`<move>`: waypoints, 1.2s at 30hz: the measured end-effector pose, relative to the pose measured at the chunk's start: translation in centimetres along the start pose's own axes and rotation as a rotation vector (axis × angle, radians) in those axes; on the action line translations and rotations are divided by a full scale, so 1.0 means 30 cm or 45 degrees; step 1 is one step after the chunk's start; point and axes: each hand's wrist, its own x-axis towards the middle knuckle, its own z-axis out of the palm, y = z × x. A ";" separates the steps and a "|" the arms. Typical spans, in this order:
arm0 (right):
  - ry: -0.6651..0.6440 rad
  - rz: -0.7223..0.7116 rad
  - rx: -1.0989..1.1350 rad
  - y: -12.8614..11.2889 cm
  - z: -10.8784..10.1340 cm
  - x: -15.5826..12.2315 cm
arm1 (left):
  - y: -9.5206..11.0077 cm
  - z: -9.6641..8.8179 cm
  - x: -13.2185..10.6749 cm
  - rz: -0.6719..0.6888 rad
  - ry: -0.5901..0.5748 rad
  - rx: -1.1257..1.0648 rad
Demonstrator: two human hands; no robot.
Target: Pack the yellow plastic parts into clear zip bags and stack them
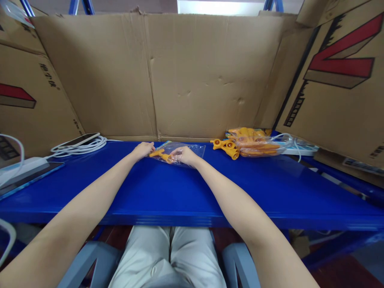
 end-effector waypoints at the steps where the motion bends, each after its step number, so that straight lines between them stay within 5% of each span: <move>1: 0.003 -0.003 0.007 0.005 -0.005 0.000 | 0.003 0.001 -0.002 0.011 -0.006 -0.005; 7: -0.023 -0.067 0.107 0.040 -0.016 0.007 | 0.014 0.000 -0.022 0.081 0.036 0.108; 18: -0.099 -0.140 0.282 0.076 0.028 0.033 | 0.039 0.009 -0.063 0.545 0.076 0.241; 24: -0.166 -0.060 0.233 0.034 0.011 0.005 | 0.033 0.012 -0.058 0.567 0.050 0.321; 31: 0.168 0.209 -0.027 -0.003 -0.053 0.013 | 0.038 -0.023 -0.071 0.212 0.110 0.551; 36: 0.635 0.371 -0.848 0.034 -0.195 -0.019 | 0.019 -0.052 -0.075 -0.007 0.162 0.570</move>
